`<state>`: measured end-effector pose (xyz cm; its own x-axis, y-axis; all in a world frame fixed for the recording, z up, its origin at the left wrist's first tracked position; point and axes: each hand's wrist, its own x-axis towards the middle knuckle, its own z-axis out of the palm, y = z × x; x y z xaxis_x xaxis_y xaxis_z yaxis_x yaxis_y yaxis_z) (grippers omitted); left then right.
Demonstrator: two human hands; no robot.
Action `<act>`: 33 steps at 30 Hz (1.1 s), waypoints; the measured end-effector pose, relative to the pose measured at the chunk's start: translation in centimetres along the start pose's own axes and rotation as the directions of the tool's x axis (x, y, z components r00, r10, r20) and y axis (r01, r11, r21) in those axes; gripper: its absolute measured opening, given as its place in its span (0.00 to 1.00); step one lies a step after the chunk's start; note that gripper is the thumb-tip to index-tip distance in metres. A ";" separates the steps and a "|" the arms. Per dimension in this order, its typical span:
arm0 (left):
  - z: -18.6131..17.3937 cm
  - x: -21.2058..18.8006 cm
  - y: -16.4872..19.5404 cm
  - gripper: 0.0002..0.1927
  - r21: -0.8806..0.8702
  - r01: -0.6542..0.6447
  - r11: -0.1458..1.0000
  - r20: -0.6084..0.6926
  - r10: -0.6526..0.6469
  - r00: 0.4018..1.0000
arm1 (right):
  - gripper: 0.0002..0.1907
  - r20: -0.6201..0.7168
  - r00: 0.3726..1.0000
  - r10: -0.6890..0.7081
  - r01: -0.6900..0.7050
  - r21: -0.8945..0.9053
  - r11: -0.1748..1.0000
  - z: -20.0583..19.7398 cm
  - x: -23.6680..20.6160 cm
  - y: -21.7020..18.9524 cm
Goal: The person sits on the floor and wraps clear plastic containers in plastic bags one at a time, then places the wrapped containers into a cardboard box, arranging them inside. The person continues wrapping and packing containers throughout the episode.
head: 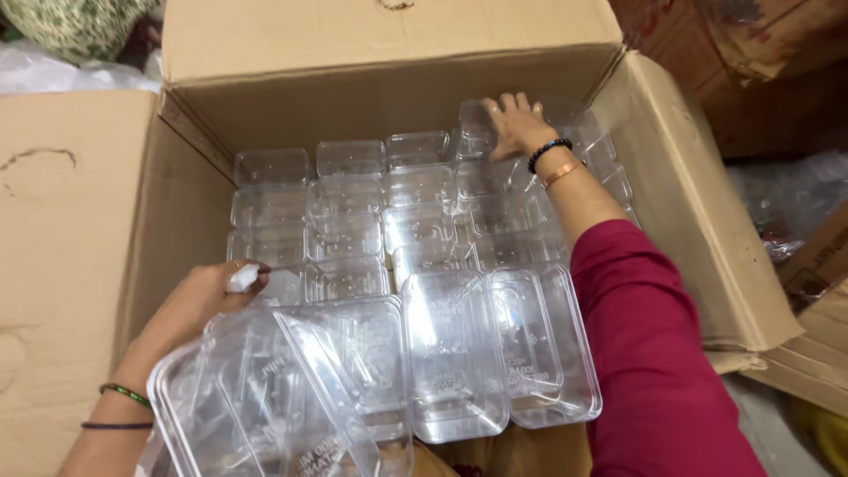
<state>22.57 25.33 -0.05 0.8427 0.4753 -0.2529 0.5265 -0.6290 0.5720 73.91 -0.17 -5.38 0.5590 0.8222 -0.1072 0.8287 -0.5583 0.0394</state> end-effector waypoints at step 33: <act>4.0 4.8 -9.3 0.16 -0.115 -0.293 0.949 -0.037 0.291 0.956 | 0.53 0.125 0.991 0.052 -0.092 0.343 0.935 -5.9 -20.5 -4.9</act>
<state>22.11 31.01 -9.69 0.9545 0.2947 -0.0464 0.2398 -0.6654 0.7070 58.53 -13.66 2.48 0.5934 0.7717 -0.2287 0.7135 -0.6358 -0.2944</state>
